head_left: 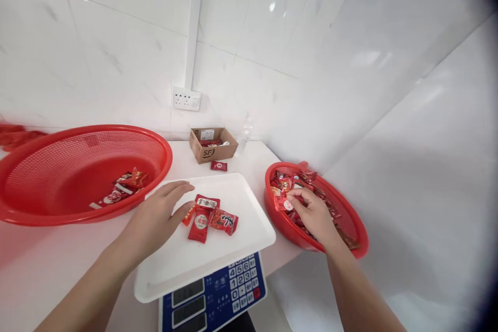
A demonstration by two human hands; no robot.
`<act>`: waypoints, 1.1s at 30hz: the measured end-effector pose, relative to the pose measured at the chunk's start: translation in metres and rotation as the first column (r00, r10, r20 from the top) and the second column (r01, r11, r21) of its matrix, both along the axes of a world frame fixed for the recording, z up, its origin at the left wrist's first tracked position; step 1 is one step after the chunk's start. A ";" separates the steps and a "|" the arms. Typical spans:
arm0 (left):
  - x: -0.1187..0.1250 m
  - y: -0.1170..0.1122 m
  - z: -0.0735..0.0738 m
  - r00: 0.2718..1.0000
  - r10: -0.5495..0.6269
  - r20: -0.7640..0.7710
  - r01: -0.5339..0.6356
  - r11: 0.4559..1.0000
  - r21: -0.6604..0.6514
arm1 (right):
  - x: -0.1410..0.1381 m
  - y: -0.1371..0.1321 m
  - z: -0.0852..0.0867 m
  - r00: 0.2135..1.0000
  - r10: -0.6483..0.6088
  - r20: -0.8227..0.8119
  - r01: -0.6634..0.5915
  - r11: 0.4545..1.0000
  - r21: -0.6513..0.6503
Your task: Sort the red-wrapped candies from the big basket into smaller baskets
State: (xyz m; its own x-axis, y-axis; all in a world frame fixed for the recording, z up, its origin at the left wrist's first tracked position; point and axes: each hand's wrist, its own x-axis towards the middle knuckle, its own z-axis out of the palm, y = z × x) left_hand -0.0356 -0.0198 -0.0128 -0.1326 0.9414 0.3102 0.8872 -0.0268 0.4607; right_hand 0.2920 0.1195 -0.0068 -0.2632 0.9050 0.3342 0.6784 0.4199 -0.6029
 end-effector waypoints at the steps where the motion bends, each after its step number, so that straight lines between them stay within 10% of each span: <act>1: 0.001 -0.001 0.001 1.000 -0.001 -0.003 0.001 1.000 -0.013 | -0.014 -0.005 0.002 0.997 0.079 -0.010 -0.079 0.997 -0.019; 8: -0.001 -0.005 0.004 0.998 -0.032 -0.055 0.027 0.995 -0.094 | -0.088 -0.030 0.002 0.884 0.452 -0.121 -0.468 0.848 -0.247; 22: 0.000 -0.007 0.007 0.978 -0.192 -0.078 0.167 0.953 -0.253 | -0.107 -0.031 -0.012 0.955 0.282 -0.091 -0.268 0.953 0.141; 28: 0.000 -0.008 0.004 0.971 -0.227 -0.076 0.194 0.933 -0.305 | -0.107 -0.053 -0.009 0.872 0.448 -0.194 -0.487 0.827 -0.280; 33: 0.000 -0.008 0.000 0.969 -0.232 -0.089 0.195 0.930 -0.310 | -0.101 -0.057 -0.016 0.887 0.460 -0.031 -0.448 0.844 -0.296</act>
